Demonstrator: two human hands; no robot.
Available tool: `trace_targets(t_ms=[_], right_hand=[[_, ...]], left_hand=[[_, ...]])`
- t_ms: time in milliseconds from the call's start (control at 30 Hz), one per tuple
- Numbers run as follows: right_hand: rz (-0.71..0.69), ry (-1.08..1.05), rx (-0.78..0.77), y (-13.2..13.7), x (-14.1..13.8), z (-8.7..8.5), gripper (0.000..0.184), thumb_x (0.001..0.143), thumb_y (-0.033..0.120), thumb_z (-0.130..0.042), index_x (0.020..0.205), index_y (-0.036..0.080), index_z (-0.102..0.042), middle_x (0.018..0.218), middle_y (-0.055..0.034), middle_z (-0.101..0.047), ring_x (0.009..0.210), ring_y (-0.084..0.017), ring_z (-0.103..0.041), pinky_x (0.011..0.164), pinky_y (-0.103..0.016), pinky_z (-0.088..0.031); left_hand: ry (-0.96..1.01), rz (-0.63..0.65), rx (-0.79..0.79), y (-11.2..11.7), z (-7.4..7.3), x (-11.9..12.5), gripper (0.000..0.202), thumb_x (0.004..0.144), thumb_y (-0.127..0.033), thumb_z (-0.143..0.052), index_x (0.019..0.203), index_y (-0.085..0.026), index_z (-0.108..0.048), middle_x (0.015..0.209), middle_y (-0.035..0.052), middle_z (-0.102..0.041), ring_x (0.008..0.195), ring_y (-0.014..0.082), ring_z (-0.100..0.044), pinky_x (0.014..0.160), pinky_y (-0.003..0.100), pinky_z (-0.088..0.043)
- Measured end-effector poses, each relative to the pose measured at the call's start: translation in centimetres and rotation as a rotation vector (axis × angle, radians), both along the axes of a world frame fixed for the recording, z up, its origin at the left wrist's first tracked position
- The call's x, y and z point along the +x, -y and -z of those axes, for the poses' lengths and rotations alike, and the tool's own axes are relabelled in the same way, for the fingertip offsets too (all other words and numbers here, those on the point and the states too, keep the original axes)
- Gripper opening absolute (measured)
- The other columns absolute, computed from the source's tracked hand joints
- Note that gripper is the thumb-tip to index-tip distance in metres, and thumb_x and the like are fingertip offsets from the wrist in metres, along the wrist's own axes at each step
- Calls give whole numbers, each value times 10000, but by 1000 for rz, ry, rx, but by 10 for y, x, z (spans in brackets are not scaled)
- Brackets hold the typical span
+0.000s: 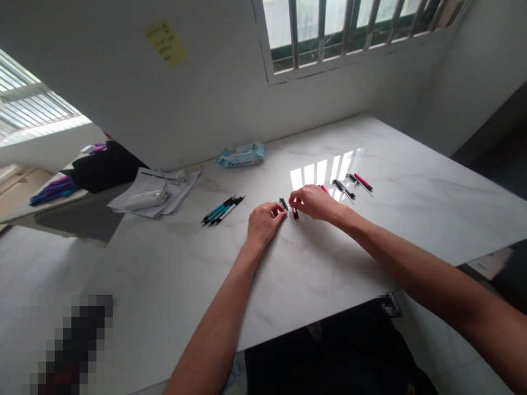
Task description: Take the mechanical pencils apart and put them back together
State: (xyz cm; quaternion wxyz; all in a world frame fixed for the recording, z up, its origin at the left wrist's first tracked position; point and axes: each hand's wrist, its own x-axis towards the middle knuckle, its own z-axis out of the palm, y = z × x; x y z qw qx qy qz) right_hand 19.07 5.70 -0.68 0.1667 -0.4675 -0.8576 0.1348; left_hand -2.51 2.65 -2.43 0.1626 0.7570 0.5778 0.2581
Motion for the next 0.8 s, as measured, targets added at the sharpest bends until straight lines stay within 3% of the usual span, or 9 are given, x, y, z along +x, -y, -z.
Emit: trace_targets(t_ms=[200,400,533,667,800], right_hand=[[-56,55,-9,2,-2,1,243,1079,262,-638,1064,189,-869,1013,-117,-845,939,-252,-735,752,-320,-403],[-68,126,-43,6,-2,-5,174,1063,298,-706,1101,186,-833,975,-108,-830,906,-244,-740,712,-303,-376],[-64,124,-72,9,-2,-9,188,1061,372,-740,1064,195,-805,961,-87,-828,911,-243,-737,703,-301,-368],[-52,118,-68,12,-5,-12,57,1005,230,-774,1039,193,-800,982,-83,-832,931,-245,-742,724,-304,-379],[-24,125,-47,15,-7,-14,117,1015,165,-699,1052,178,-809,1009,-105,-840,954,-269,-757,738,-317,-385]], left_hand=[[25,10,23,-2,-4,-10,123,955,-335,-750,934,-246,-833,903,57,-775,795,222,-645,824,354,-450],[-98,-230,218,-14,-9,-39,199,1000,-317,-651,1045,-208,-811,1031,95,-783,956,271,-669,986,393,-472],[-155,-318,240,-20,-11,-53,213,982,-256,-624,1075,-216,-812,1083,93,-788,1057,290,-695,1053,405,-487],[-198,-344,235,-24,-13,-62,224,969,-241,-633,1092,-217,-817,1113,104,-794,1095,306,-709,1074,421,-499],[-239,-363,185,-27,-11,-74,246,964,-249,-646,1129,-203,-822,1142,128,-797,1120,332,-714,1084,451,-515]])
